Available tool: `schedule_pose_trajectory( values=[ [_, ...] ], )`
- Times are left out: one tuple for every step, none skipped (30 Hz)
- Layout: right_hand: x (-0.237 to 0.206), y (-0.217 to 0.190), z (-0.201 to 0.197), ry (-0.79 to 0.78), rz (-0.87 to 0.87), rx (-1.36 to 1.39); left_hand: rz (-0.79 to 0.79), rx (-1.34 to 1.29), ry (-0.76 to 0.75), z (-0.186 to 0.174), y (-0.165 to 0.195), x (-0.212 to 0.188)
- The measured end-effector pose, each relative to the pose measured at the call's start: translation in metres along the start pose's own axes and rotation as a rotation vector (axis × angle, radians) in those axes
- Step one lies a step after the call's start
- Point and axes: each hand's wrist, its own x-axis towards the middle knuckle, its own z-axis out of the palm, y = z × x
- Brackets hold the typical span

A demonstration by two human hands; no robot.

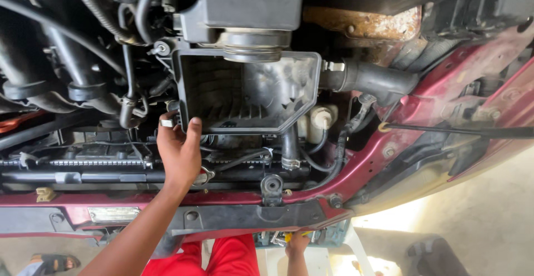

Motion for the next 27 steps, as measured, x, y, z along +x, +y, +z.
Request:
schedule_pose_trajectory(
  values=[
    [0.002, 0.000, -0.001, -0.037, -0.064, 0.042, 0.004, 0.026, 0.000, 0.002, -0.002, 0.000],
    [0.003, 0.000, -0.003, -0.072, -0.130, 0.081, 0.005, 0.052, 0.001, 0.005, -0.003, -0.002],
    [0.003, -0.001, -0.007, -0.053, -0.145, 0.039, 0.004, 0.076, 0.007, 0.006, -0.004, -0.003],
    [0.003, -0.002, -0.012, -0.038, -0.162, -0.001, 0.035, 0.054, -0.001, 0.008, -0.004, -0.004],
    [0.003, -0.003, -0.017, -0.029, -0.185, -0.033, 0.077, 0.028, -0.009, 0.010, -0.005, -0.005],
    [0.004, -0.004, -0.021, 0.041, -0.205, -0.035, 0.124, 0.003, -0.021, 0.010, -0.004, -0.005],
    [0.003, -0.004, -0.026, 0.116, -0.220, -0.041, 0.118, 0.026, -0.019, 0.010, -0.004, -0.005],
    [0.002, -0.004, -0.036, 0.197, -0.233, -0.063, 0.097, 0.052, -0.012, 0.010, -0.004, -0.008],
    [0.000, -0.003, -0.043, 0.212, -0.213, -0.061, 0.066, 0.076, -0.004, 0.010, -0.004, -0.008],
    [-0.002, -0.001, -0.051, 0.226, -0.195, -0.055, 0.054, 0.076, -0.011, 0.008, -0.005, -0.010],
    [-0.004, 0.002, -0.060, 0.235, -0.180, -0.041, 0.053, 0.075, -0.020, 0.007, -0.005, -0.010],
    [-0.005, 0.004, -0.070, 0.190, -0.188, 0.027, 0.057, 0.070, -0.027, 0.006, -0.005, -0.010],
    [-0.007, 0.007, -0.080, 0.142, -0.196, 0.092, 0.031, 0.060, -0.024, 0.004, -0.004, -0.010],
    [-0.009, 0.009, -0.093, 0.093, -0.199, 0.148, -0.002, 0.054, -0.014, 0.002, -0.002, -0.011],
    [-0.011, 0.010, -0.106, 0.020, -0.220, 0.186, -0.040, 0.051, -0.005, 0.000, 0.002, -0.014],
    [-0.013, 0.009, -0.119, -0.049, -0.238, 0.229, -0.063, 0.085, -0.018, -0.006, 0.008, -0.019],
    [-0.017, 0.007, -0.133, -0.110, -0.261, 0.282, -0.085, 0.115, -0.042, -0.011, 0.016, -0.027],
    [-0.022, 0.002, -0.144, -0.142, -0.274, 0.303, -0.097, 0.140, -0.077, -0.014, 0.025, -0.032],
    [-0.029, -0.003, -0.153, -0.178, -0.291, 0.331, -0.083, 0.199, -0.028, -0.018, 0.035, -0.042],
    [-0.039, -0.011, -0.159, -0.218, -0.307, 0.354, -0.069, 0.258, 0.030, -0.022, 0.047, -0.061],
    [-0.053, -0.020, -0.162, -0.288, -0.360, 0.320, 0.050, 0.318, 0.034, -0.021, 0.057, -0.082],
    [-0.071, -0.030, -0.163, -0.357, -0.411, 0.283, 0.168, 0.380, 0.039, -0.019, 0.066, -0.100],
    [-0.091, -0.041, -0.157, -0.422, -0.463, 0.248, 0.054, 0.395, -0.125, -0.014, 0.074, -0.121],
    [-0.113, -0.052, -0.144, -0.521, -0.495, 0.235, -0.064, 0.407, -0.289, -0.004, 0.078, -0.137],
    [-0.138, -0.062, -0.129, -0.619, -0.524, 0.213, -0.132, 0.173, -0.540, 0.007, 0.079, -0.150],
    [-0.164, -0.074, -0.113, -0.719, -0.462, 0.161, -0.206, -0.072, -0.774, 0.020, 0.080, -0.161],
    [-0.188, -0.086, -0.094, -0.821, -0.391, 0.107, -0.310, -0.204, -0.883, 0.032, 0.079, -0.166]
  ],
)
